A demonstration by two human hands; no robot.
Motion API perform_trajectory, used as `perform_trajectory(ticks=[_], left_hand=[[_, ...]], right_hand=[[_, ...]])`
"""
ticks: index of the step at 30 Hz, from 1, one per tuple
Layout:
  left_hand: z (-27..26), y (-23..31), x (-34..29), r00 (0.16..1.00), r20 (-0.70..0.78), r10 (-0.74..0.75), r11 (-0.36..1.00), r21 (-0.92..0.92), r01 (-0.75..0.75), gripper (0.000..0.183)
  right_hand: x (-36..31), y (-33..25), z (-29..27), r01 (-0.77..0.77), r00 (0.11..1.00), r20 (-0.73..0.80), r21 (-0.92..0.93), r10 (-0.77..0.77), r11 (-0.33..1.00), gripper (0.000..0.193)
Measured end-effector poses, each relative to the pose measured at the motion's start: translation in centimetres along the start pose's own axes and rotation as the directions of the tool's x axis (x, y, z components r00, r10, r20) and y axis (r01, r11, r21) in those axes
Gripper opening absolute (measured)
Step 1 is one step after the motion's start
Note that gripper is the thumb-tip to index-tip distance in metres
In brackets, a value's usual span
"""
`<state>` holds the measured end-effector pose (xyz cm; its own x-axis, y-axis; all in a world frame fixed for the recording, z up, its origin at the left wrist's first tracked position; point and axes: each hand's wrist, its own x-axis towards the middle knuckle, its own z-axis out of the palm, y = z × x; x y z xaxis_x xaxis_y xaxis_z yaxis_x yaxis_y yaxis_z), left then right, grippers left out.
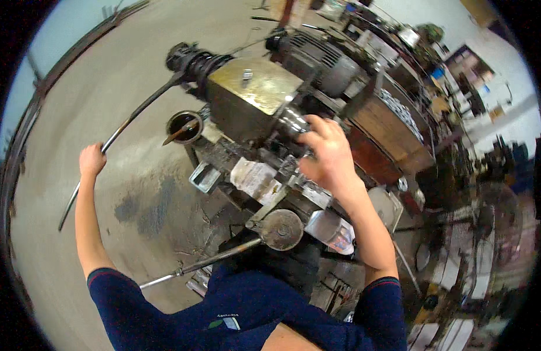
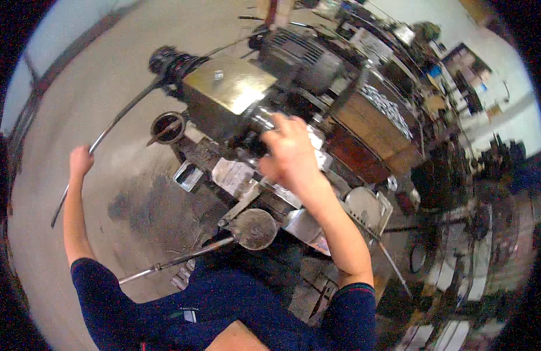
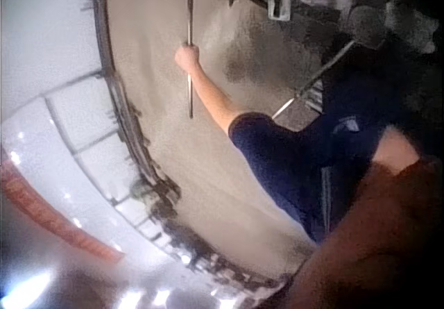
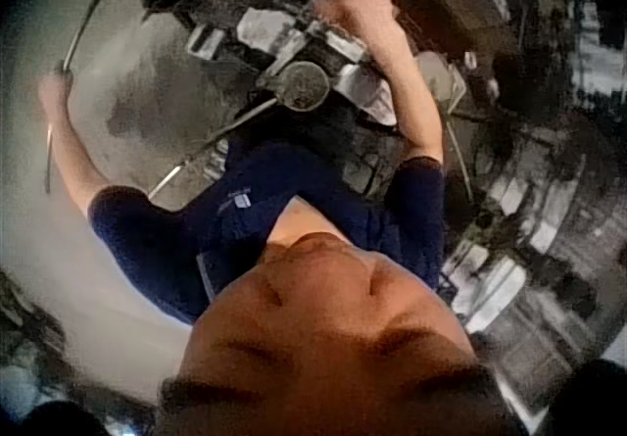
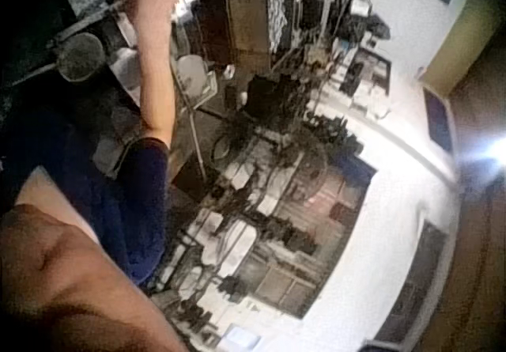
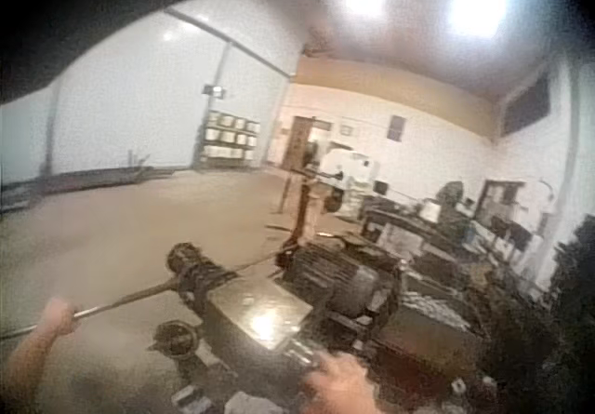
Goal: The person operates a lathe to fabricate metal parts, repeatedly reaching into a basket for raw components, securing them into the machine, using a lever to process them, and then removing the finished pieces.
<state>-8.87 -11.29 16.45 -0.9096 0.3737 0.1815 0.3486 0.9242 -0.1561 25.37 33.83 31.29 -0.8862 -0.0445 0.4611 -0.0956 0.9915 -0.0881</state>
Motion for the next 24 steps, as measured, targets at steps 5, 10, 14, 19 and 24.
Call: perform_trajectory(ticks=[5, 10, 14, 19, 24], left_hand=[[1.4, -0.1, 1.1, 0.996, 0.065, -0.055, 0.995, -0.08, 0.06, 0.025], [5.4, -4.8, 2.8, 0.966, 0.256, -0.045, 0.956, -0.268, 0.115, 0.034], [0.5, 5.2, 2.2, 0.973, -0.16, 0.167, 0.899, -0.38, -0.217, 0.04], [-2.0, 15.2, -1.8, 0.974, -0.213, 0.078, 0.632, -0.745, -0.213, 0.028], [9.3, 20.7, -4.1, 0.843, 0.434, 0.318, 0.683, -0.721, 0.113, 0.042]], right_hand=[[-0.6, -10.8, -9.8, 0.577, 0.8, -0.274, 0.111, -0.533, 0.809, 0.027], [-1.4, -15.1, -9.9, 0.364, 0.5, -0.731, -0.31, -0.465, 0.878, 0.018], [-3.6, -14.7, -10.9, 0.262, 0.473, -0.803, -0.265, -0.362, 0.928, 0.015], [-9.0, -12.5, -16.2, 0.361, 0.739, -0.558, -0.146, -0.378, 0.921, 0.015], [-13.0, -7.9, -16.6, 0.302, 0.888, -0.37, 0.019, -0.274, 0.953, 0.032]])
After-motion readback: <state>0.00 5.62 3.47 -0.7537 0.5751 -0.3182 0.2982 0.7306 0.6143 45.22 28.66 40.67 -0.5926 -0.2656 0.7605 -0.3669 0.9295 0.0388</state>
